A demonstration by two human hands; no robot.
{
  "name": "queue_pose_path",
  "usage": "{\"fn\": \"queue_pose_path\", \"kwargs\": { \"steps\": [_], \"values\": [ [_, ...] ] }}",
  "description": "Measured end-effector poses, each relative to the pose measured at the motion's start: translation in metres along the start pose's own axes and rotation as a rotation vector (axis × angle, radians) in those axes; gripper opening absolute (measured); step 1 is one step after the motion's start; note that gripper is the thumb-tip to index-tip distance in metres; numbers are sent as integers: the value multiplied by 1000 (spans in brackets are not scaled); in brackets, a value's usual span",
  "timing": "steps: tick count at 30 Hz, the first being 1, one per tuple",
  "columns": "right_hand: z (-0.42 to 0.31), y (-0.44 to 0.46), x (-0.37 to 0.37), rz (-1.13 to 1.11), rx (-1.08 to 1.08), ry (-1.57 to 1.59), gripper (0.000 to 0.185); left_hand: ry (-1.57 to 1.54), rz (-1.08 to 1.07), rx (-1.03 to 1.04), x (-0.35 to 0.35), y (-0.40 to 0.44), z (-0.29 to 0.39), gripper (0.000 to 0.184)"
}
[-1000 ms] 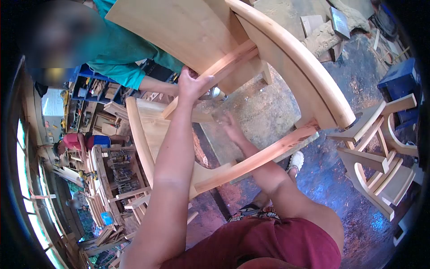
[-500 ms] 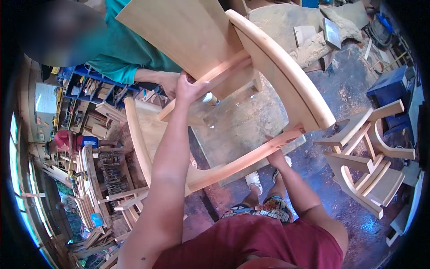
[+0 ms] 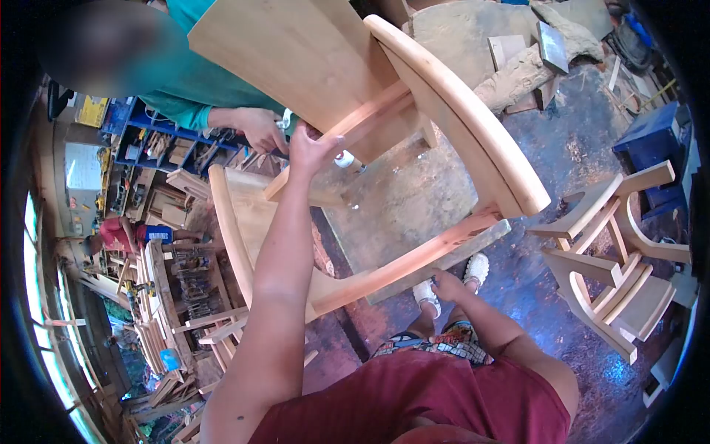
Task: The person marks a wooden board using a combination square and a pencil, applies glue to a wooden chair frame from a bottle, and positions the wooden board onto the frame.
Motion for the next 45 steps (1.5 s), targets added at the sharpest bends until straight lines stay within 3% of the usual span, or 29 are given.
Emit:
{"fn": "queue_pose_path", "kwargs": {
  "steps": [5,11,20,23,25,27,30,33,37,39,41,42,45],
  "values": [
    [-15,20,6,63,-95,-80,61,38,17,-32,-4,2,-7,67],
    [-26,8,6,-42,-30,-48,60,79,56,6,-8,5,-20,69],
    [-23,2,-16,-15,-47,63,56,215,74,-66,-10,2,-14,71],
    [-4,25,-16,34,33,226,55,231,77,-66,-10,2,-13,72],
    [8,69,-1,296,-355,-201,54,203,76,-51,-10,4,-17,72],
    [-47,78,-46,259,-375,111,47,147,76,-42,-9,5,-22,72],
    [-155,125,-121,113,-472,832,38,227,86,-45,-13,9,-37,71],
    [-231,152,-157,-63,-561,1455,45,208,89,3,-11,6,-25,70],
    [-281,176,-171,-259,-710,1537,48,-77,25,66,1,0,1,62],
    [-290,172,-171,-341,-792,1533,50,24,42,4,-1,-4,16,65],
    [-281,174,-160,-323,-732,1498,49,177,39,-69,-3,-6,18,69],
    [-271,171,-149,-309,-682,1465,48,73,32,26,-2,-5,16,72],
    [-234,166,-109,-310,-556,1382,46,38,46,12,-3,-5,11,74]
  ]
}}
Point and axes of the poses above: each hand's wrist, its own y-axis towards the middle knuckle, its own x-axis out of the palm, z = x × y, the point moved 7 cm from there along y, towards the middle knuckle, and after that the axes turned 13 degrees about -z, right-handed, at the moved point
